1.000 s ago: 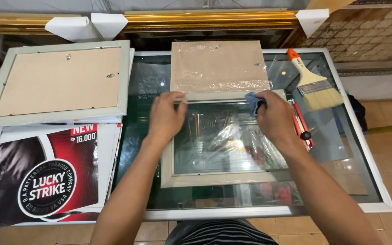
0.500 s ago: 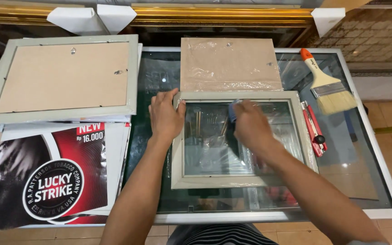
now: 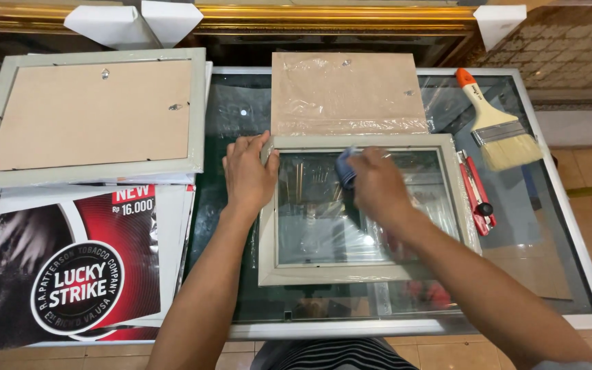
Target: The person wipes the glass of a picture frame with a blue cloth, brushing dust off the frame with a wide brush, then places the hardboard backing onto the frame and presses it into place on a glass work table.
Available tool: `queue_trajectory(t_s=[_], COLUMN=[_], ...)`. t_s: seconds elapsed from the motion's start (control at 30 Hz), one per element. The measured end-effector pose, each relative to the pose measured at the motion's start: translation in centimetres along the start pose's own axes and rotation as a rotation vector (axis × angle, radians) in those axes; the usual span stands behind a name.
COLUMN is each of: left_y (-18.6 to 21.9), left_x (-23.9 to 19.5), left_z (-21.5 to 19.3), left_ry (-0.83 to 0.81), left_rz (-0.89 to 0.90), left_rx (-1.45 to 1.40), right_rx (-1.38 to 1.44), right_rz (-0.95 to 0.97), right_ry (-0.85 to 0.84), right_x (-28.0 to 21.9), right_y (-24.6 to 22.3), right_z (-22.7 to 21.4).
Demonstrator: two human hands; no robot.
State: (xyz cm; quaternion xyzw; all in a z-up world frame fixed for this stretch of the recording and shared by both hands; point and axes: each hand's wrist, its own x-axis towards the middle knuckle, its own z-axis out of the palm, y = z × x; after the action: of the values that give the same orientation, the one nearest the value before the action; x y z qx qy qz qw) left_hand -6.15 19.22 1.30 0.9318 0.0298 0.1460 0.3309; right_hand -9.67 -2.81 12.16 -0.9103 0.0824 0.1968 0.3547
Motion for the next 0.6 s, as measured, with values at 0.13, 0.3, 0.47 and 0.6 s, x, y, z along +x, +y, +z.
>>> queue_trajectory(t_s=[0.13,0.3,0.47,0.6], left_y=[0.3,-0.1,0.5,0.3], left_x=[0.1,0.1,0.0,-0.2], left_z=[-0.3,0.1,-0.4,-0.1], left_ry=[-0.005,-0.017,-0.018,0.024], left_rz=[-0.016,0.007,-0.017,0.002], left_rx=[0.027,0.02,0.022,-0.001], right_rx=[-0.432,-0.49,-0.586,-0.511], right_rz=[-1.085,-0.969,-0.975,-1.278], right_ry=[0.177,0.274,0.305,0.122], right_x=[-2.0,4.8,4.4,-1.0], right_y=[5.7,6.7,5.7,5.9], right_z=[7.0,3.4,5.2,9.1])
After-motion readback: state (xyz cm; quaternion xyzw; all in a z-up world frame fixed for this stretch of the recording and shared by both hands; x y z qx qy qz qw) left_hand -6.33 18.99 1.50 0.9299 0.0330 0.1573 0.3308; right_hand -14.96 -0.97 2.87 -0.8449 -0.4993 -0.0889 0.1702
